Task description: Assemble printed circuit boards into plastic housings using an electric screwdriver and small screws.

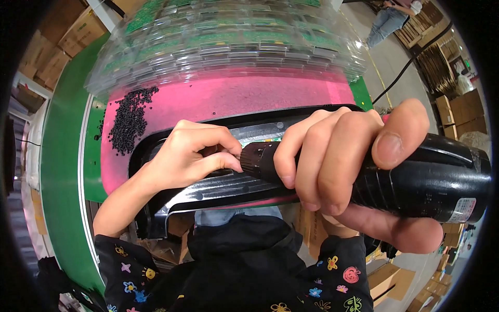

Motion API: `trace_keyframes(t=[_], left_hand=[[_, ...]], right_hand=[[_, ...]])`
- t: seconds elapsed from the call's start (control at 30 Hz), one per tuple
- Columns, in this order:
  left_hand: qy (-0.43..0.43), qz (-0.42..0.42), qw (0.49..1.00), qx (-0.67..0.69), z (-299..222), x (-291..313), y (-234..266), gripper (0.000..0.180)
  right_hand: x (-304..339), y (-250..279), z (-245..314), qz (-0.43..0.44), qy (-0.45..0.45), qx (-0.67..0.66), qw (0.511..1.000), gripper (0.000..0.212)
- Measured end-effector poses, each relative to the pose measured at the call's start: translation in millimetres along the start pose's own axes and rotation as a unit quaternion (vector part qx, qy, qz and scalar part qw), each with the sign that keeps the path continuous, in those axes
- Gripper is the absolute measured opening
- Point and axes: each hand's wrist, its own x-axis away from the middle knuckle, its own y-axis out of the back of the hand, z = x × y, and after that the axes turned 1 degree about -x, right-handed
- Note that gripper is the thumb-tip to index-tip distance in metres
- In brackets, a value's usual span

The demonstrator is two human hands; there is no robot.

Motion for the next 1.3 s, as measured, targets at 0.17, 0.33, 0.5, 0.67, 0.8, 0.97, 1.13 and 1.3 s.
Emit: trace_keyframes(t=[0.17,0.33,0.5,0.67,0.8,0.97,1.13,1.3], left_hand=[[0.1,0.049,0.989,0.099,-2,-1,6,0.013],[0.124,0.04,0.982,0.139,0,-1,10,0.009],[-0.005,-0.039,0.995,-0.087,-1,-1,9,0.01],[0.043,-0.09,0.974,-0.204,8,0,11,0.009],[0.03,-0.107,0.975,-0.195,12,3,9,0.009],[0.026,-0.106,0.975,-0.196,13,2,9,0.009],[0.024,-0.092,0.968,-0.234,14,3,9,0.009],[0.033,-0.07,0.963,-0.256,8,5,10,0.013]], right_hand=[[-5,7,-3,0.04,-0.029,-0.025,0.998,0.051],[-7,8,-8,0.061,-0.073,-0.054,0.994,0.049],[2,3,-12,-0.001,-0.114,0.023,0.993,0.059],[17,-11,-26,-0.105,-0.182,0.13,0.969,0.07],[19,-13,-32,-0.101,-0.207,0.18,0.956,0.07],[21,-11,-33,-0.09,-0.217,0.179,0.955,0.07],[22,-7,-39,-0.076,-0.214,0.164,0.96,0.068],[9,-3,-52,-0.038,-0.247,0.168,0.953,0.065]])
